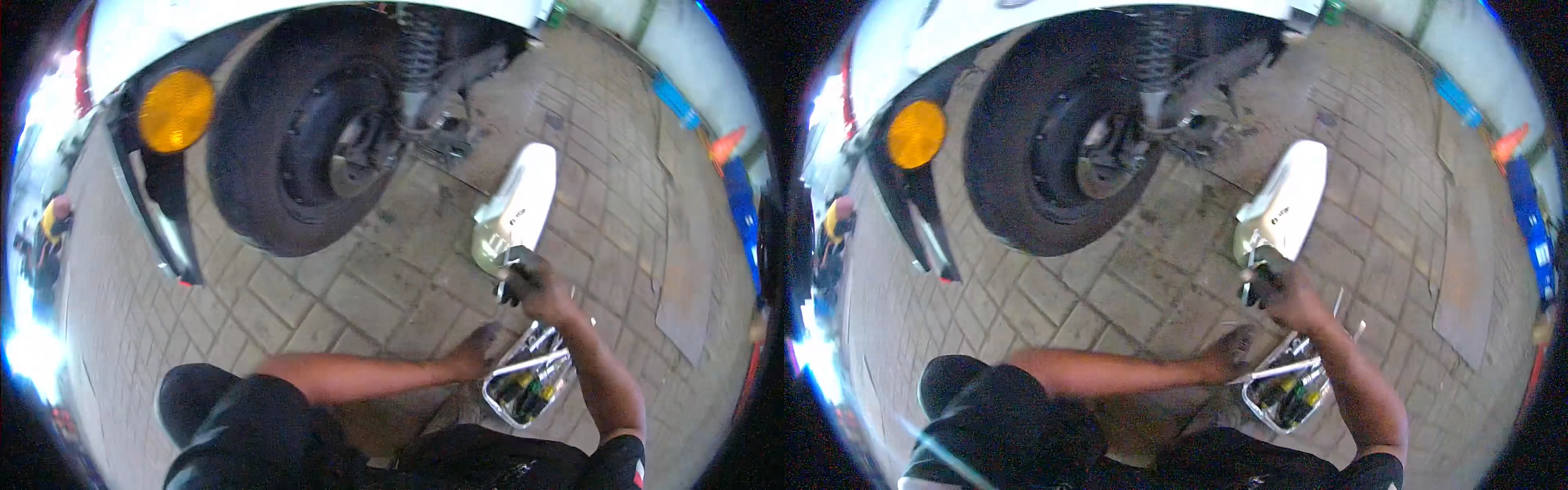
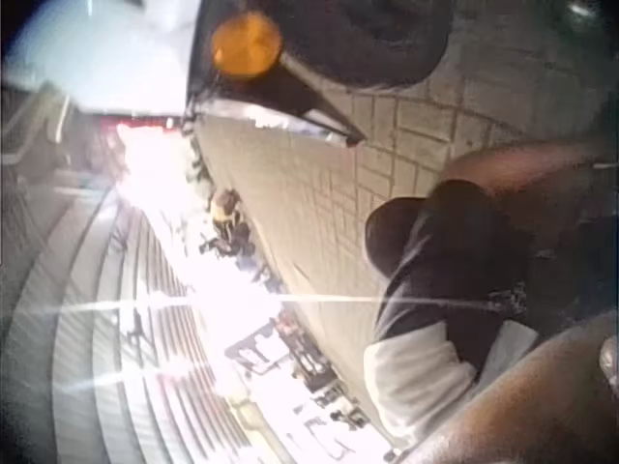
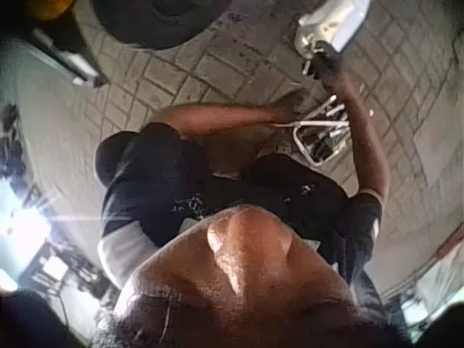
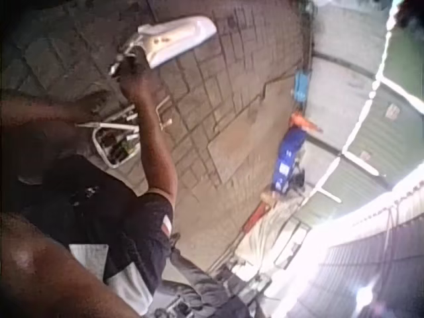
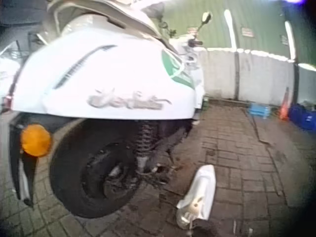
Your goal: The person works on the rear brake assembly of a white scooter, removing and handling brake pads and a caliper by hand and using a screwdriver and a wrench before placing the tools in a tray.
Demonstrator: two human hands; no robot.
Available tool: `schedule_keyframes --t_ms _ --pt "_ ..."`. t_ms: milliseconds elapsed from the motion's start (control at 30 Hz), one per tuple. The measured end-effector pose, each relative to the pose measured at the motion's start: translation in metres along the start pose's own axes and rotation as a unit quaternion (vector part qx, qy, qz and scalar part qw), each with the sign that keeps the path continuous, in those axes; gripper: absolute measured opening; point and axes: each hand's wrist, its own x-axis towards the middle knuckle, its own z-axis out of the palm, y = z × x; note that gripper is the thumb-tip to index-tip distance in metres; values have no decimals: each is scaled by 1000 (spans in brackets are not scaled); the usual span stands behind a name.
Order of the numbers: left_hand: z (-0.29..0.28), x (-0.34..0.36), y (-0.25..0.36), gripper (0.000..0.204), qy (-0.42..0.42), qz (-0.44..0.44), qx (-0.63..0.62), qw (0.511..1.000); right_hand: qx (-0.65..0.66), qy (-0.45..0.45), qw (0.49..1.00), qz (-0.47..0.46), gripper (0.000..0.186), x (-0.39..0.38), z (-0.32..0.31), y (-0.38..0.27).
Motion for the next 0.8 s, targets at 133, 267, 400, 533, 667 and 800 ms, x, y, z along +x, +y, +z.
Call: schedule_keyframes --t_ms 133,267,400,533,667,800 --pt "-163 -45 -15 84 -60 -231 34 970 -20 -78 986 -149 33 44 68 -63" --pt "-245 -74 27 52 178 -51 -96 978 -196 -41 976 -86 39 85 117 -123" --pt "-301 -97 83 29 272 -102 -130 948 50 -21 965 -256 44 114 163 -153" --pt "-329 -102 55 28 348 -78 -146 923 77 -14 960 -268 42 156 181 -174" --pt "-331 -99 78 35 382 -36 -277 881 435 -22 895 -99 40 164 198 -182" --pt "-339 -105 97 35 382 -91 -61 918 550 -31 832 -73 44 164 209 -183"
